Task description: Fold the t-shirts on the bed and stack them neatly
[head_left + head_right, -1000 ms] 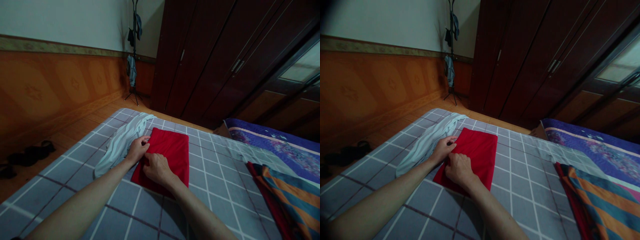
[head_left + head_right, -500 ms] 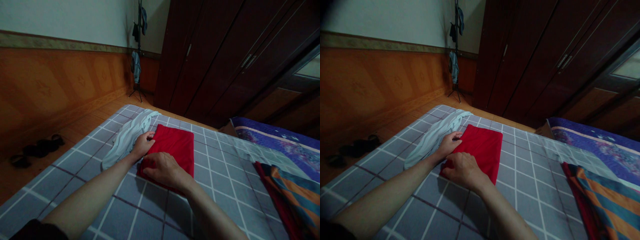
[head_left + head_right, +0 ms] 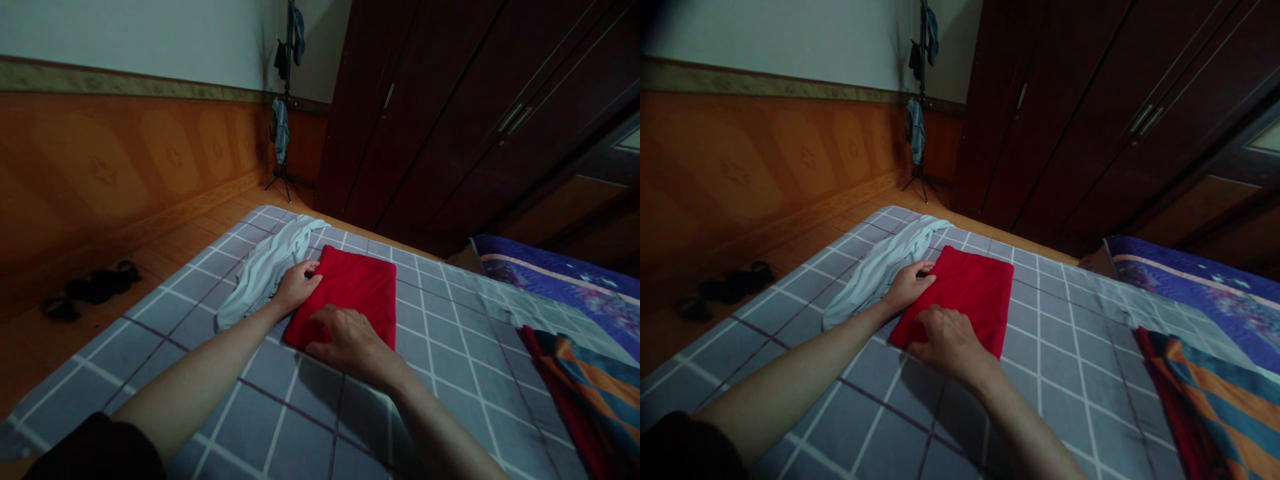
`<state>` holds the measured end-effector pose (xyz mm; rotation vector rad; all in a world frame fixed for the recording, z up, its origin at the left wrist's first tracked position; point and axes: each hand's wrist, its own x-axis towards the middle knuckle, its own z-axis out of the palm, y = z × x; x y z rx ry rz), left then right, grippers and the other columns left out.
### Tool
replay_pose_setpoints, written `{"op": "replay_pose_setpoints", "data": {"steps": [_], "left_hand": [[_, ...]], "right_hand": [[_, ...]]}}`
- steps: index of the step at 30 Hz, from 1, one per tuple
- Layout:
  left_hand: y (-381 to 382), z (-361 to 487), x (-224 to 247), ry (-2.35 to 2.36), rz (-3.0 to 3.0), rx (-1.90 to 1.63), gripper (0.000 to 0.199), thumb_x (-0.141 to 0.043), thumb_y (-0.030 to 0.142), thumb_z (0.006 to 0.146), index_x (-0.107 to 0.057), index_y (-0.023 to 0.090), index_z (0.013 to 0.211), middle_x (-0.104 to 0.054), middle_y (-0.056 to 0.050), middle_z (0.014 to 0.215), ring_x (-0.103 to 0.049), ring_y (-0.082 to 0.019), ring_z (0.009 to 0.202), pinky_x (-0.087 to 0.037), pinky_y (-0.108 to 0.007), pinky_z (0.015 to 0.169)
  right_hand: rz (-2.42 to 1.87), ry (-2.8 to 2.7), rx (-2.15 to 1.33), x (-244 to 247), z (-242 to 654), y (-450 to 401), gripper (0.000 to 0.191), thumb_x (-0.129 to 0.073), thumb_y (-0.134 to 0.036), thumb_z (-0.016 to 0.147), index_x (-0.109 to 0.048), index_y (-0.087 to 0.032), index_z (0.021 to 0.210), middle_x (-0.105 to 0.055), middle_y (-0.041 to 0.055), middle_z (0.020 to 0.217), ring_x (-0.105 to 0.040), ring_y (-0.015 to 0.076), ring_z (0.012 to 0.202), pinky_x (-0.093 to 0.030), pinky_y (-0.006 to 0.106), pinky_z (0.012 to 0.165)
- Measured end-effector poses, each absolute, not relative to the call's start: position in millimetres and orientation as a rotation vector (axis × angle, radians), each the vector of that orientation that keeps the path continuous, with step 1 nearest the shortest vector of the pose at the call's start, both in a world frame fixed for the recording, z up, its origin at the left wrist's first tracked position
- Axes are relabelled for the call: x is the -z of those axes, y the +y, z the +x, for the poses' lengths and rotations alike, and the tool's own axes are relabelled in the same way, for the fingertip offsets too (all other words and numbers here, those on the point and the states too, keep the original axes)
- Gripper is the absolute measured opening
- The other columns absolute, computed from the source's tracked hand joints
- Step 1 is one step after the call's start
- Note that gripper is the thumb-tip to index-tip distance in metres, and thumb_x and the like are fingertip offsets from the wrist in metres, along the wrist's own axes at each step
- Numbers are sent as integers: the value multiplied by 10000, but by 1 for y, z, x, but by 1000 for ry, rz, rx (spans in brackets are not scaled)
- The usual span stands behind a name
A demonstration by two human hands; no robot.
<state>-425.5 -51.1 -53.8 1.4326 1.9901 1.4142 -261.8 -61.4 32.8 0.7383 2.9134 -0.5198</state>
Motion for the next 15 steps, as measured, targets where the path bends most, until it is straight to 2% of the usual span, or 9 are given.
{"op": "replay_pose_setpoints", "data": {"steps": [2,6,15], "left_hand": [[-52,-425,53,1989,1452,-1405,313,-609,185,769,-633,157,1080,-692,-67,1013,-637,-191,924,-477,-319,891],[-50,-426,55,1991,1469,-1383,345,-596,123,754,-626,164,1095,-690,-60,1036,-636,-192,949,-473,-322,907],[-49,-425,58,1998,1501,-1377,344,-566,79,761,-625,145,1094,-688,-73,1043,-638,-189,948,-473,-327,916]], "right_hand": [[684,2928,429,-25,-257,-66,232,-626,-312,785,-653,-217,995,-655,39,929,-610,190,830,-355,263,625],[607,2973,235,-11,-258,-77,134,-533,-191,842,-642,-207,919,-630,40,888,-594,168,768,-309,260,547],[617,3005,109,-6,-246,-83,175,-487,-74,827,-612,-186,877,-597,50,864,-554,162,737,-259,282,504]]}}
